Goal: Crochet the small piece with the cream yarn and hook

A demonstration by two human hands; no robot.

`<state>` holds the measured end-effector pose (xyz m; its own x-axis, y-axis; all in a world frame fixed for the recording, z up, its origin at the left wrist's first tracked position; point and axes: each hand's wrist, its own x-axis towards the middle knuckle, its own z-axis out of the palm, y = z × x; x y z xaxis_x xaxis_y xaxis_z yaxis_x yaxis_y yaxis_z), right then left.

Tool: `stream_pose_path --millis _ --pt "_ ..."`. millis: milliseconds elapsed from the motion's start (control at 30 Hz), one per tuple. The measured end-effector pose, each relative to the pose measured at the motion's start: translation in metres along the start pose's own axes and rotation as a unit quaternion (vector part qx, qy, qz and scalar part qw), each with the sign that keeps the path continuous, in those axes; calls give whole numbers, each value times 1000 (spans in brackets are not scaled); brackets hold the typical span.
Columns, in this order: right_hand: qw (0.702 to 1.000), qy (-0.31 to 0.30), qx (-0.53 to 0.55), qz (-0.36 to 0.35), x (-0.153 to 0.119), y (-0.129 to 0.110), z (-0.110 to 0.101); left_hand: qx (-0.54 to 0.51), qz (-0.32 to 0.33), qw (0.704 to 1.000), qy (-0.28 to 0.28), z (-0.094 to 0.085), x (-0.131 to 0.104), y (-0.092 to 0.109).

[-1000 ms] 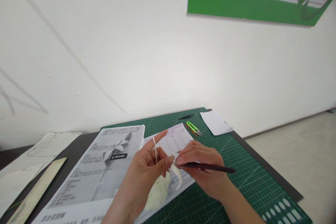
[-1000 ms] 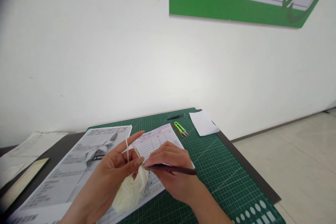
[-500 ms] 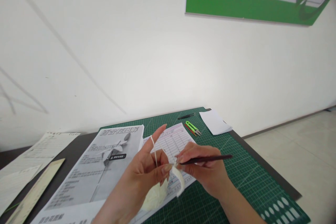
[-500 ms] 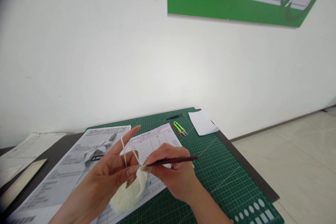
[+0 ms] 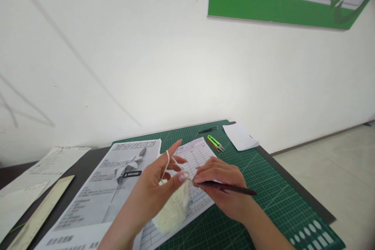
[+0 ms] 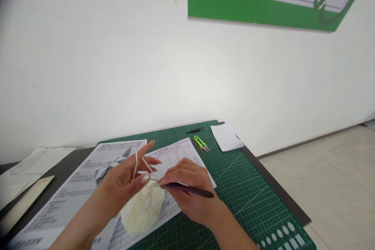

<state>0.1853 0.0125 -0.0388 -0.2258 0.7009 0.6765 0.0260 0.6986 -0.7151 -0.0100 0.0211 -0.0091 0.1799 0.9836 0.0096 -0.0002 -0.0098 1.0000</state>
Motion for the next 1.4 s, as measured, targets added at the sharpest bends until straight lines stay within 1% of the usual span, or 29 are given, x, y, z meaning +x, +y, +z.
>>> stream_pose_path --millis 33,100,167,233,300,367,500,600,667,700,767,833,867,933,967,1033,1100,1200,1300,1400 --pt "1000 7 18 17 0 1 0 -7 -11 1000 29 -3 2 2" --pt "995 23 70 72 0 2 -2 -27 -23 997 63 -11 8 4" --pt "978 39 144 149 1 3 -4 -40 -42 995 86 -21 15 1" --pt "941 53 241 233 3 4 -6 -35 -68 992 99 -30 21 -5" --pt "900 59 322 286 5 5 -8 -31 -89 991 95 -38 25 -9" --pt "877 55 367 306 5 7 -9 -45 -95 991 85 -44 27 -9" --pt "861 34 394 321 5 9 -11 -77 -108 990 41 -58 24 -4" --pt "853 13 403 332 6 7 -12 -59 -141 988 11 -64 25 -6" --pt "852 6 403 334 8 5 -11 -46 -158 986 10 -60 27 -12" --pt "853 4 402 333 9 4 -11 -49 -158 986 16 -54 28 -14" --pt "856 2 396 332 11 2 -9 -82 -134 987 20 -36 27 -17" --pt "859 2 391 330 13 2 -7 -138 -98 986 12 -13 23 -15" --pt "860 4 389 330 13 2 -6 -172 -83 982 -1 0 19 -12" --pt "861 7 387 329 14 4 -4 -242 -78 966 -48 20 12 -7" --pt "861 9 388 329 13 6 -3 -275 -82 956 -68 28 10 -5" --pt "858 7 394 330 13 9 -3 -329 -97 934 -97 38 7 -3" --pt "853 3 402 332 12 10 -3 -374 -110 914 -113 40 7 -5" --pt "845 -3 413 340 13 9 -3 -436 -107 887 -109 36 8 -8" --pt "839 -6 421 345 13 7 -2 -485 -63 868 -81 26 5 -6" --pt "839 -9 421 346 12 6 1 -498 -3 866 -41 17 0 2"
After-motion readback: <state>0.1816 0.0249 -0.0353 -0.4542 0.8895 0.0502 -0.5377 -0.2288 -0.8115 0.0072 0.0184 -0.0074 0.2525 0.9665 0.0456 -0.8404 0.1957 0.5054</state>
